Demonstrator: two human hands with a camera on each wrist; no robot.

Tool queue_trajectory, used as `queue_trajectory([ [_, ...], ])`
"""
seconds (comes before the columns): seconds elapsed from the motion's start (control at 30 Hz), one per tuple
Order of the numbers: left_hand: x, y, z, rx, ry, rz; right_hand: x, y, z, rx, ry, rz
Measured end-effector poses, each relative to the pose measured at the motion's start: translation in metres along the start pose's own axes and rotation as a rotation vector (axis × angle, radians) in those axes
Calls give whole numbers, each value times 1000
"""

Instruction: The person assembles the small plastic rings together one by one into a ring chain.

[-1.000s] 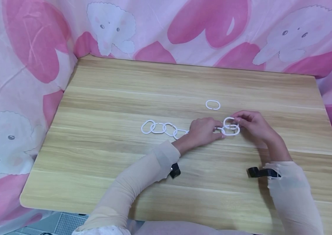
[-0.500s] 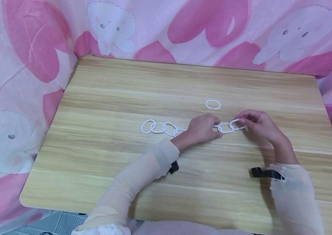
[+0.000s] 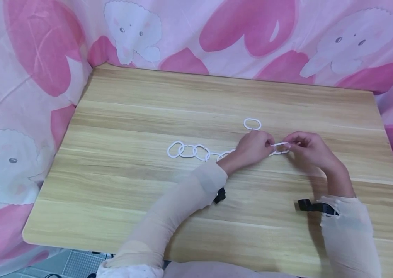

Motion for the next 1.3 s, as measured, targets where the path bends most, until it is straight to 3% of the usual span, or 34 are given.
queue_trajectory([
  [0.27,3,6,2,-38,1,99,-4,-1,1,-3,-1,-138],
  [0.4,6,8,4,-40,-22,130,-7,-2,-3,21,47,-143],
  [0.57,10,9,7,-20,-49,117,-1,3,-30,10,57,-4],
  [0.73,11,9,8,-9,-49,79,17,20,-70,62,-53,228],
  [0.83,11,10,8,-2,-34,57,24,32,-88,105,-107,311],
  [1.0,10,10,8,22,-14,52,25,46,-104,136,-134,304],
  [1.17,12,9,9,25,-19,46,26,59,-108,147,-130,267],
  [1.3,12,8,10,34,-21,39,26,63,-109,127,-119,306],
])
Point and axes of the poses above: each hand's wrist, its own z-axis away from the middle knuckle, its own y-axis out of the palm, x = y × z, the point moved 4 cm from there along -z, towards the middle knuckle, and after that the axes turned 12 degrees about -x, right-handed, at the moved point
